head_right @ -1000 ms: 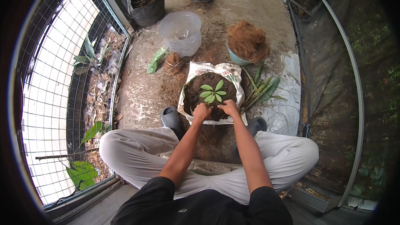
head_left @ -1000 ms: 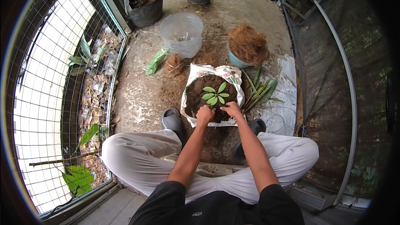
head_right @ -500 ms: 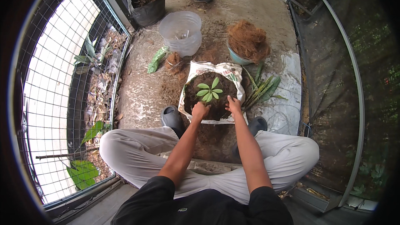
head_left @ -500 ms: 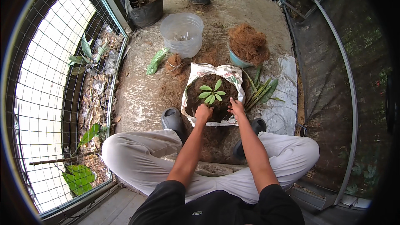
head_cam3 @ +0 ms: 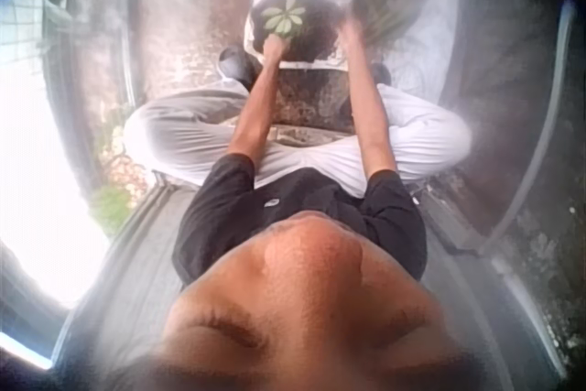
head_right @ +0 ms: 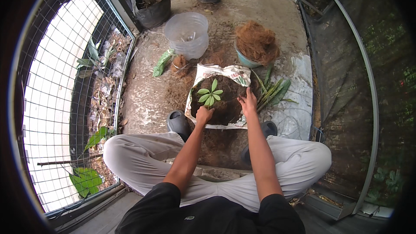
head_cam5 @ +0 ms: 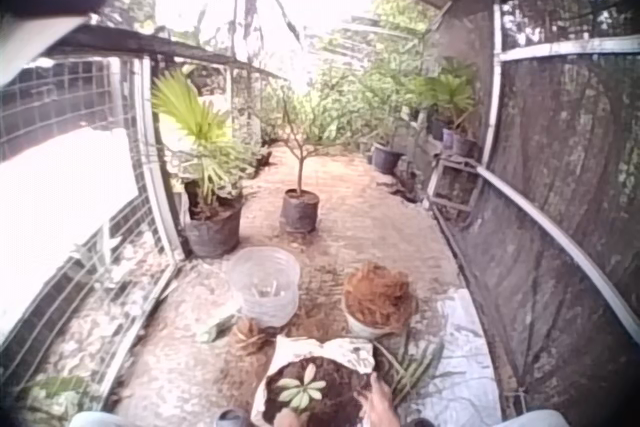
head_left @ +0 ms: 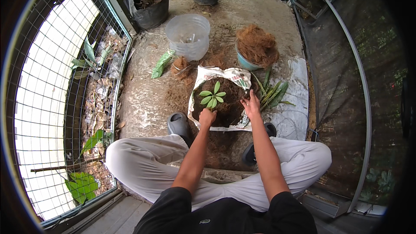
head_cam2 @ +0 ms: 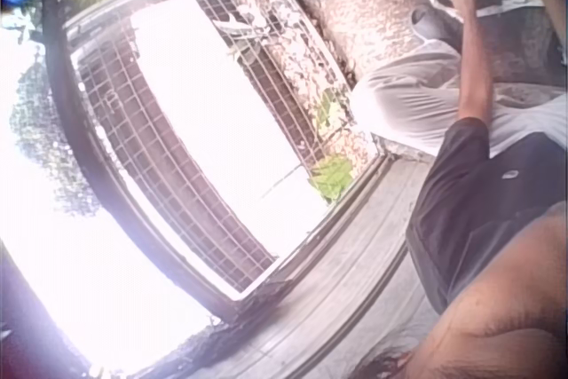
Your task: The person sits cross-legged and plants a small green seedling into a white grow bag filled with soil. They use both hands to add soil around the plant, pat it down, and adjust the plant's position repeatedly.
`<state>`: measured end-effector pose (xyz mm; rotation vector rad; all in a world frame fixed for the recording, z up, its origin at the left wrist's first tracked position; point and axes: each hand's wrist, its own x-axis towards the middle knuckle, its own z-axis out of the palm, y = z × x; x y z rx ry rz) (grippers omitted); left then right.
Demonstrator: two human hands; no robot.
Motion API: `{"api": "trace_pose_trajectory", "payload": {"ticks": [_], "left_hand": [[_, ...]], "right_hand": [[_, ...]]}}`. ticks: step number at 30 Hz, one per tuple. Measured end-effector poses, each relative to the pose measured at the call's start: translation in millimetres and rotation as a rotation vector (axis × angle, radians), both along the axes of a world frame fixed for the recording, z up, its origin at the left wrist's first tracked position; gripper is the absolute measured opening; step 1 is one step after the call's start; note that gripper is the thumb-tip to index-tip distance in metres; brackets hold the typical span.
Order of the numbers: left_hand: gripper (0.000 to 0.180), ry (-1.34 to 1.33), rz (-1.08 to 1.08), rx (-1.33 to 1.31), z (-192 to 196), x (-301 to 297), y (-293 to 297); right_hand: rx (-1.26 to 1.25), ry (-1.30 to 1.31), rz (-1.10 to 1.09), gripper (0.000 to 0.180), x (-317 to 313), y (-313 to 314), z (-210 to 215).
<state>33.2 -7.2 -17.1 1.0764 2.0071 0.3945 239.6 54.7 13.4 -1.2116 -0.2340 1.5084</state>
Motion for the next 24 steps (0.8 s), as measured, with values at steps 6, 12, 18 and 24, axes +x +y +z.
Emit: {"api": "trace_pose_trajectory", "payload": {"ticks": [6,12,18,24], "left_hand": [[0.042,-0.099,0.033,-0.032,-16,-8,-5],[0.048,-0.592,0.282,0.15,-25,-1,16],[0.069,-1.223,0.464,0.066,26,-3,26],[0.072,-1.386,0.448,0.156,46,-3,26]], "right_hand": [[0.156,-0.03,0.039,0.033,8,13,32],[0.1,0.018,0.197,0.03,-8,3,38],[0.024,0.106,0.257,0.029,-14,-17,20],[0.125,-0.009,0.349,0.03,-21,-13,34]]}}
